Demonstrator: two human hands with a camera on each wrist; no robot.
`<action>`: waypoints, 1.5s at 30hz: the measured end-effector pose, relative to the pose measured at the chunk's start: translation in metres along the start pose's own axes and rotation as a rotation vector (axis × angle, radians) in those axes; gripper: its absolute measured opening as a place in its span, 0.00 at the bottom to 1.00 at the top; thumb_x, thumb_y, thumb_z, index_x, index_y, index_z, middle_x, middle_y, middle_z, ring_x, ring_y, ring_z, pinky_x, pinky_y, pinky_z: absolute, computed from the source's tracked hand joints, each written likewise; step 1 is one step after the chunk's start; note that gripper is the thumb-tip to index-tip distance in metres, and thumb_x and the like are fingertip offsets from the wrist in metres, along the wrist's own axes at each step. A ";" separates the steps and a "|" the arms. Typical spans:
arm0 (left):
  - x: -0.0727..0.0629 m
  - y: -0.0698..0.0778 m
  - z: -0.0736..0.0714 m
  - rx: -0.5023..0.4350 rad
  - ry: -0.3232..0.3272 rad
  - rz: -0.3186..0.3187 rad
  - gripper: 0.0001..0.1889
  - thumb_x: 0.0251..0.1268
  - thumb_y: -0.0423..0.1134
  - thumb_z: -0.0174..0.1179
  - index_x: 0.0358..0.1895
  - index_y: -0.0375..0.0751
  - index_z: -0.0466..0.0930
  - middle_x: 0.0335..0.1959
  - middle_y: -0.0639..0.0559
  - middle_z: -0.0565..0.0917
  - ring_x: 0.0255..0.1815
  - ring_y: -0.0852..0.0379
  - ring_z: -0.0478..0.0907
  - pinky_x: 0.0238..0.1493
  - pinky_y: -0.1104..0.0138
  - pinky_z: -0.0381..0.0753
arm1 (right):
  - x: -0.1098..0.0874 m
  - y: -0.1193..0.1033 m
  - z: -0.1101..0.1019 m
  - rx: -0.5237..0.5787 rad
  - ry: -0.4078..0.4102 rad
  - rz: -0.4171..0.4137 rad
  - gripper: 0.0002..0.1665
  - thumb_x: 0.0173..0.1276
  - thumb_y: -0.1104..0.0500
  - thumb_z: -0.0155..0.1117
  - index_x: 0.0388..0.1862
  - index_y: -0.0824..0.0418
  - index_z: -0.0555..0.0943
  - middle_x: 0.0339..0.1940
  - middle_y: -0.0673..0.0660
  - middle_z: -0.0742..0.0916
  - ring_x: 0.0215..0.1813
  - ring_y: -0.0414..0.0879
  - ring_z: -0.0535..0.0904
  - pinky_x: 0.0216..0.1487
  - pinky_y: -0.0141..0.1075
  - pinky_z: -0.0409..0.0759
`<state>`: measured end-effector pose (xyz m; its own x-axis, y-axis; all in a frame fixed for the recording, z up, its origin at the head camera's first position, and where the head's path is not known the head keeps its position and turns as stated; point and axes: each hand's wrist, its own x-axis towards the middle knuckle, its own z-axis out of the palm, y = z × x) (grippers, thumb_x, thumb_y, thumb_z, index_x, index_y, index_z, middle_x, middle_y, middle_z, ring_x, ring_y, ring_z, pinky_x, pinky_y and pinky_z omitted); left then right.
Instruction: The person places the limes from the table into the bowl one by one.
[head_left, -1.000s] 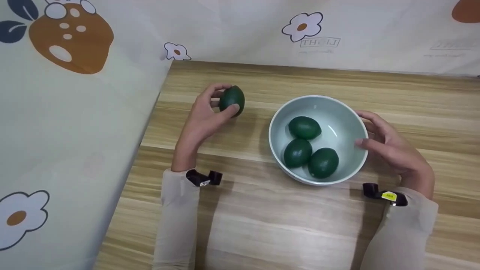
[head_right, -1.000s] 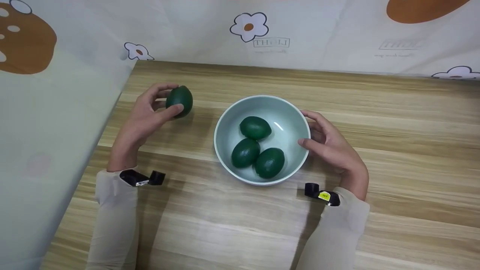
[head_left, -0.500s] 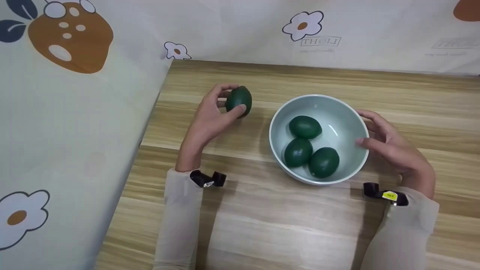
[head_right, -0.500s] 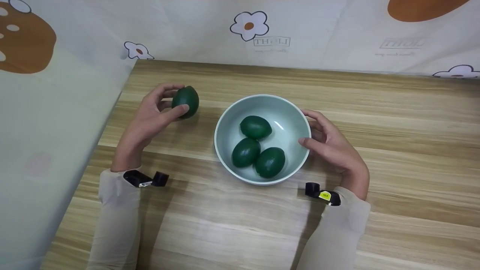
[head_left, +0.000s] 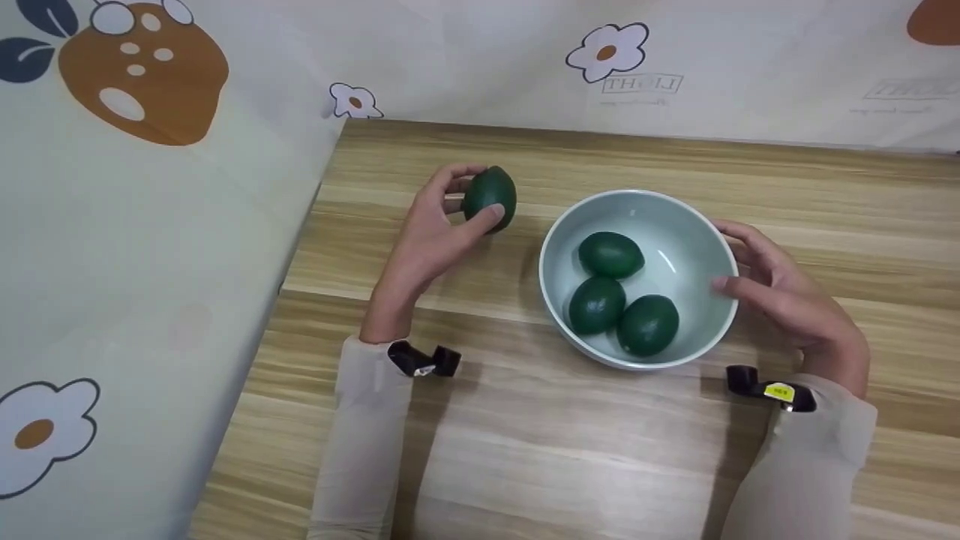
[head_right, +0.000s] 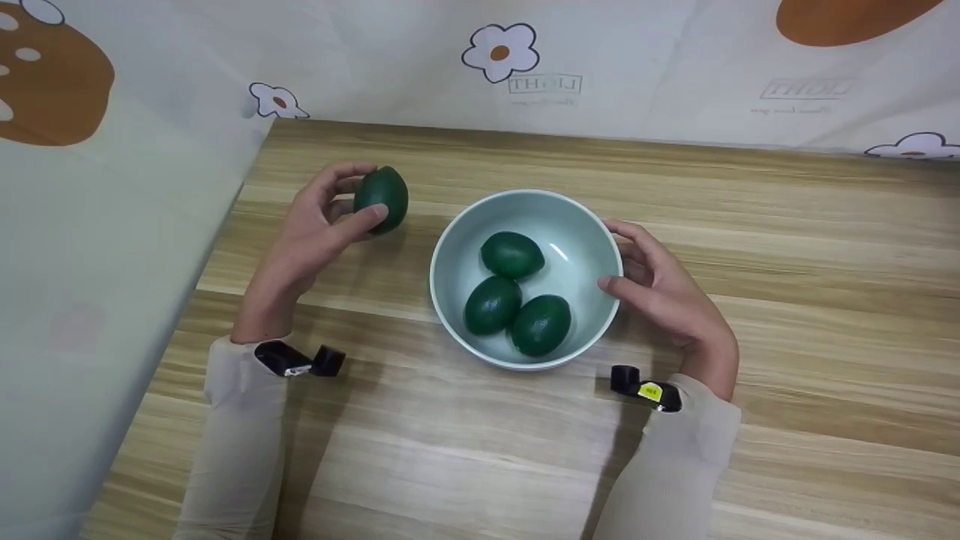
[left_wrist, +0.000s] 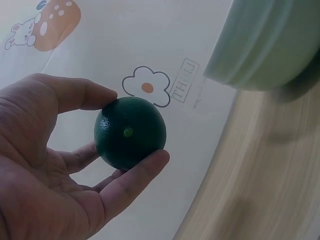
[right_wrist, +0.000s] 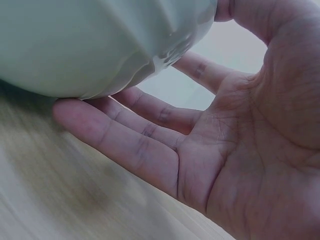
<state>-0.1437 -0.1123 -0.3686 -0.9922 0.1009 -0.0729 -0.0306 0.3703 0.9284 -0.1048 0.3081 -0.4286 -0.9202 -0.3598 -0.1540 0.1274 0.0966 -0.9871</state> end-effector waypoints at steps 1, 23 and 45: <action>0.000 0.000 0.001 -0.006 0.000 0.001 0.29 0.67 0.44 0.71 0.70 0.50 0.75 0.68 0.44 0.77 0.65 0.45 0.76 0.67 0.50 0.79 | 0.000 0.000 0.000 -0.003 0.001 0.001 0.38 0.74 0.72 0.59 0.81 0.53 0.67 0.68 0.49 0.82 0.58 0.42 0.87 0.49 0.36 0.90; -0.002 0.004 0.020 -0.110 -0.026 0.082 0.28 0.67 0.44 0.70 0.69 0.47 0.75 0.67 0.46 0.78 0.66 0.49 0.76 0.68 0.54 0.78 | 0.005 -0.001 0.000 -0.080 -0.003 0.011 0.38 0.75 0.69 0.60 0.81 0.52 0.67 0.69 0.49 0.81 0.58 0.42 0.86 0.49 0.36 0.90; -0.001 0.015 0.043 -0.154 -0.051 0.113 0.28 0.68 0.44 0.71 0.69 0.47 0.75 0.67 0.47 0.78 0.66 0.50 0.77 0.69 0.55 0.78 | -0.006 0.000 -0.009 -0.014 0.007 -0.013 0.39 0.74 0.73 0.58 0.81 0.54 0.67 0.68 0.49 0.82 0.57 0.42 0.87 0.49 0.36 0.90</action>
<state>-0.1379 -0.0673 -0.3704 -0.9832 0.1814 0.0201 0.0585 0.2086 0.9762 -0.1026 0.3182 -0.4272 -0.9244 -0.3544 -0.1409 0.1102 0.1053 -0.9883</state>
